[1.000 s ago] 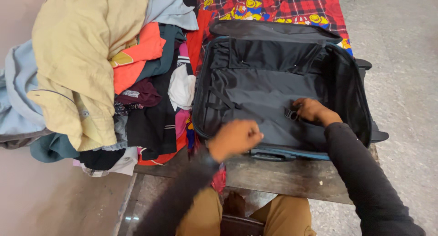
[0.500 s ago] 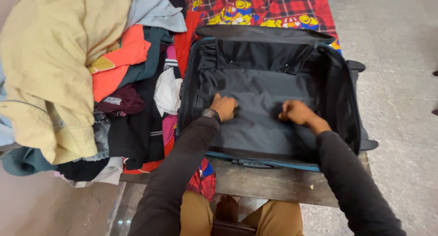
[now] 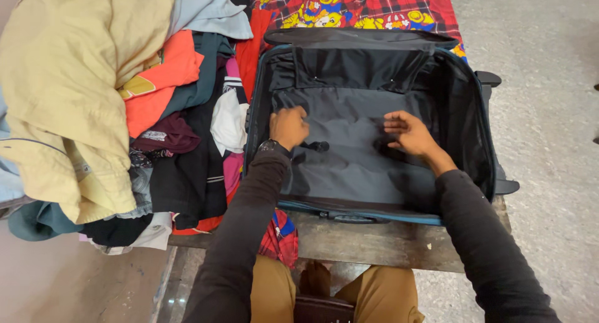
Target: The person zips up a green suitcase, unzips it to check the inside, and then buttons and folds a yellow shirt on their lap.
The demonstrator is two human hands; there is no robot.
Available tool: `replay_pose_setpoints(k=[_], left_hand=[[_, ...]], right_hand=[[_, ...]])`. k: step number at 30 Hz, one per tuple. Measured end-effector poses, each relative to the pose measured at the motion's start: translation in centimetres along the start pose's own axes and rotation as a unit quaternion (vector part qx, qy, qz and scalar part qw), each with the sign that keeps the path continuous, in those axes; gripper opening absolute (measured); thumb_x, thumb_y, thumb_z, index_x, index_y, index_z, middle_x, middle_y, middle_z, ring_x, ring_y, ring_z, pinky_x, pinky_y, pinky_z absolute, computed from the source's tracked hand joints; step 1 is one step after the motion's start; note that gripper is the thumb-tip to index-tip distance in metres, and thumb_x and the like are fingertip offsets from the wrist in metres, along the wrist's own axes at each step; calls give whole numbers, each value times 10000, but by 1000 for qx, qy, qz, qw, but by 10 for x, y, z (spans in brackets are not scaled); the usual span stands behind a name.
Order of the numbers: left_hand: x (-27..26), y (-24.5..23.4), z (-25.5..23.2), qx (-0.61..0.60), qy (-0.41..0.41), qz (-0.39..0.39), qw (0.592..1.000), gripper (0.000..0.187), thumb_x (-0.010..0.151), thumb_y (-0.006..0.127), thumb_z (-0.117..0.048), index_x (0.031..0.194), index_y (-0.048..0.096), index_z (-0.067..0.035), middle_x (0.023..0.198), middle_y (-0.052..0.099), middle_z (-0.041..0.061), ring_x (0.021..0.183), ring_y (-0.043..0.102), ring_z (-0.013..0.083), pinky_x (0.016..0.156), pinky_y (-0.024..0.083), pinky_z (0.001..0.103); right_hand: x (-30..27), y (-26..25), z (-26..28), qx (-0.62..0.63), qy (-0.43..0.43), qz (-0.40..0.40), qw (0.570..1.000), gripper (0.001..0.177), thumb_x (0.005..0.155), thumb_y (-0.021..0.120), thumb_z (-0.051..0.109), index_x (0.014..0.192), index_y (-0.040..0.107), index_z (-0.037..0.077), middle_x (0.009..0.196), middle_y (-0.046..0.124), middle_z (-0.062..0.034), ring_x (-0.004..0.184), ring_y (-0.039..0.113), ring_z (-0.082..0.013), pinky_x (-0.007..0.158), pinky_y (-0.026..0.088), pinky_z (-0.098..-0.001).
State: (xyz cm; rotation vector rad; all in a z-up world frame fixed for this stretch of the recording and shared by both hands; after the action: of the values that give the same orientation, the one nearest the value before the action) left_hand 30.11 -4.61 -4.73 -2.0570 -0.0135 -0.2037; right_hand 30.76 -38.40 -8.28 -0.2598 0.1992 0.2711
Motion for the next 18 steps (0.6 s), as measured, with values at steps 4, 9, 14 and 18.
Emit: replay_pose_setpoints(k=[4, 9, 14, 18], left_hand=[[-12, 18, -27, 92, 107, 71, 987, 517, 580, 895, -335, 1036, 759, -135, 1068, 710, 93, 1130, 594, 365, 986, 323, 557], [-5, 81, -12, 243, 188, 103, 946, 246, 743, 765, -254, 974, 775, -169, 1005, 760, 84, 1047, 689, 316, 1052, 357, 502], [9, 102, 14, -19, 100, 150, 983, 227, 838, 608, -254, 971, 768, -164, 1025, 761, 100, 1067, 686, 327, 1034, 353, 519], [7, 97, 15, -92, 20, 234, 968, 274, 881, 581, -336, 953, 756, -139, 980, 770, 93, 1045, 684, 320, 1091, 266, 530]], right_hand=[[-5, -11, -1, -226, -27, -67, 972, 630, 752, 569, -112, 1330, 642, 129, 1307, 699, -124, 1273, 657, -253, 989, 572, -425], [-14, 0, 1, -464, 11, -22, 885, 637, 747, 852, 173, 1349, 643, 172, 1296, 691, -114, 1239, 632, -317, 1046, 491, -403], [-14, 17, -9, -525, 88, 27, 846, 655, 807, 815, 378, 1409, 591, 248, 1297, 706, -58, 1281, 617, -299, 1074, 471, -457], [-10, 24, -22, -565, 106, 58, 816, 429, 893, 713, 413, 1304, 685, 293, 1315, 691, -16, 1303, 591, -267, 1123, 366, -570]])
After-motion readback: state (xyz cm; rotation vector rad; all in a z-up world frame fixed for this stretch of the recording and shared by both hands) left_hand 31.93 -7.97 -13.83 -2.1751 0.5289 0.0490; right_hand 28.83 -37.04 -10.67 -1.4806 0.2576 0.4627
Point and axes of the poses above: each hand's wrist, its own x-axis towards the middle knuckle, its own y-axis out of the palm, z = x × y, the point moved 8 cm from there along x, towards the middle knuckle
